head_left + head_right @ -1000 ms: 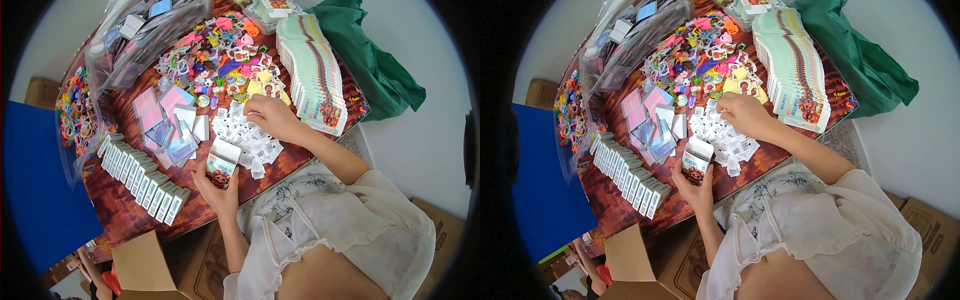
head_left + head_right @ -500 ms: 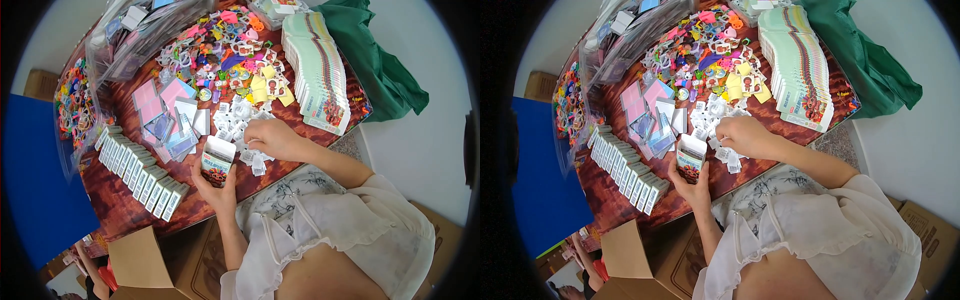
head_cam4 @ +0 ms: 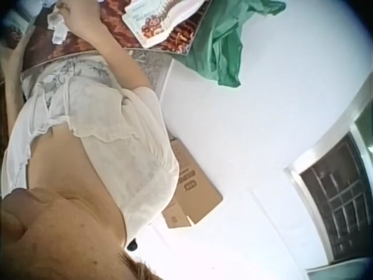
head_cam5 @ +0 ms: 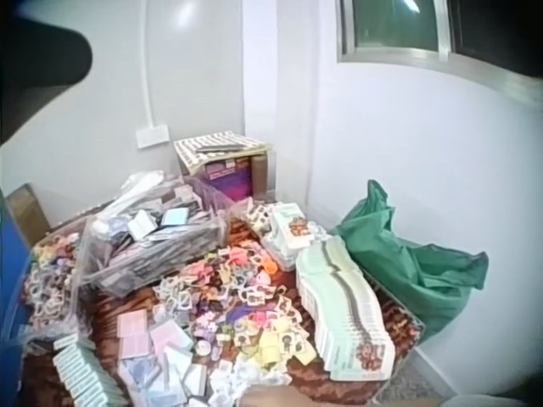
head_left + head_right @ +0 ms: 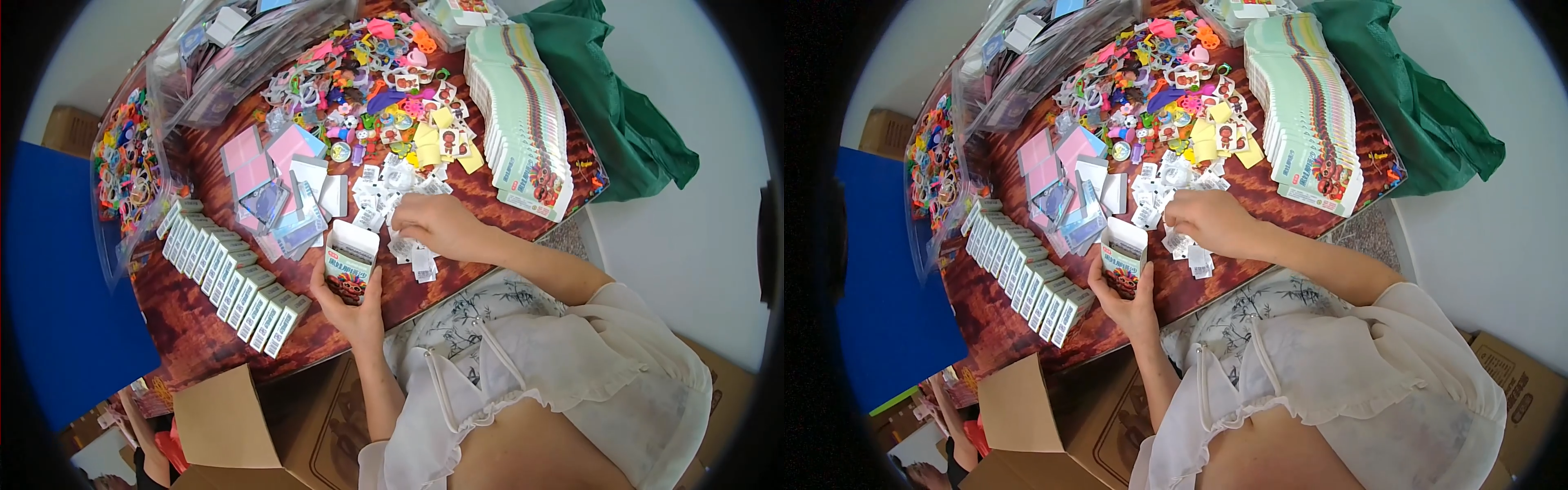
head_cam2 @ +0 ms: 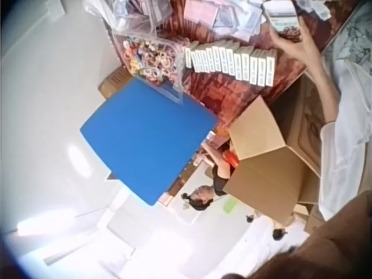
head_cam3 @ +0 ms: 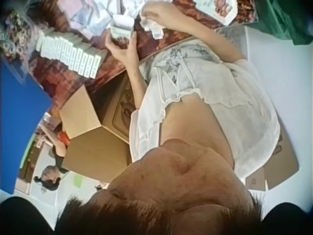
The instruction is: Sort small toy cards and place them into individual white boxes, then stack the completed boxes.
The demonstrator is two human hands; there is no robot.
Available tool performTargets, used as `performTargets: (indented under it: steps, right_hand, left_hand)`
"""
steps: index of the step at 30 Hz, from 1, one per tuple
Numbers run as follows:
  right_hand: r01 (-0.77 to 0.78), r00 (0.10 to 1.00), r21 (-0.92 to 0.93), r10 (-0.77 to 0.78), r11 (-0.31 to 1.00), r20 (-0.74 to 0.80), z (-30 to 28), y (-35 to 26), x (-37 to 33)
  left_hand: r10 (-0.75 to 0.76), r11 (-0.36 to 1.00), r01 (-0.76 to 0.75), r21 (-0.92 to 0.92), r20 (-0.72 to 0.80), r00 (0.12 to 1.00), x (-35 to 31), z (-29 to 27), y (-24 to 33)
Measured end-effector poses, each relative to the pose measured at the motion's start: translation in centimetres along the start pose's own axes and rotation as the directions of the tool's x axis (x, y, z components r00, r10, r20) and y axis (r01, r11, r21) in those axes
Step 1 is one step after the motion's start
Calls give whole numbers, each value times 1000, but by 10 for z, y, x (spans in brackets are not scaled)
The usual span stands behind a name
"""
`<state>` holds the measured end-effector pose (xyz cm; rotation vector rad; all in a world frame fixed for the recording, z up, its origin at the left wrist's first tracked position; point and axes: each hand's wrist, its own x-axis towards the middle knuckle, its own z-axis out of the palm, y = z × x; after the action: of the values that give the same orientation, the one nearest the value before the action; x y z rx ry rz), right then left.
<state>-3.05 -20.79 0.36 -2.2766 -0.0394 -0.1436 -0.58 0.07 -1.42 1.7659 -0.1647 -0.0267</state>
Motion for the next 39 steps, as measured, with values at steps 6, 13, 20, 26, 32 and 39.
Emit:
performTargets:
  steps: [6, 13, 20, 26, 32, 39]
  right_hand:
    - [-60, 998, 49, 61, 997, -28, -11, 4, 1]
    - [-51, 980, -87, 33, 995, -198, -24, -3, -1]
    - [-71, 979, -14, 68, 997, -190, -33, 1, 3]
    - [-179, 979, 250, 197, 952, -51, -32, -9, 1]
    - [-164, 971, 628, 236, 761, -33, -29, 4, -3]
    - [-250, 901, 827, 433, 503, 9, -44, 15, -3]
  left_hand:
    - [-13, 1000, 13, 2, 15, 1000, 0, 0, 5]
    - [19, 999, -20, 46, 12, 1000, 0, 1, 0]
    - [-18, 999, 20, -42, 51, 999, -2, -2, 7]
    - [131, 991, -120, -54, 491, 861, 6, -1, 39]
    - [27, 989, 70, -133, 613, 789, 10, 14, 33]
    - [85, 995, -34, -93, 615, 784, 7, 15, 43]
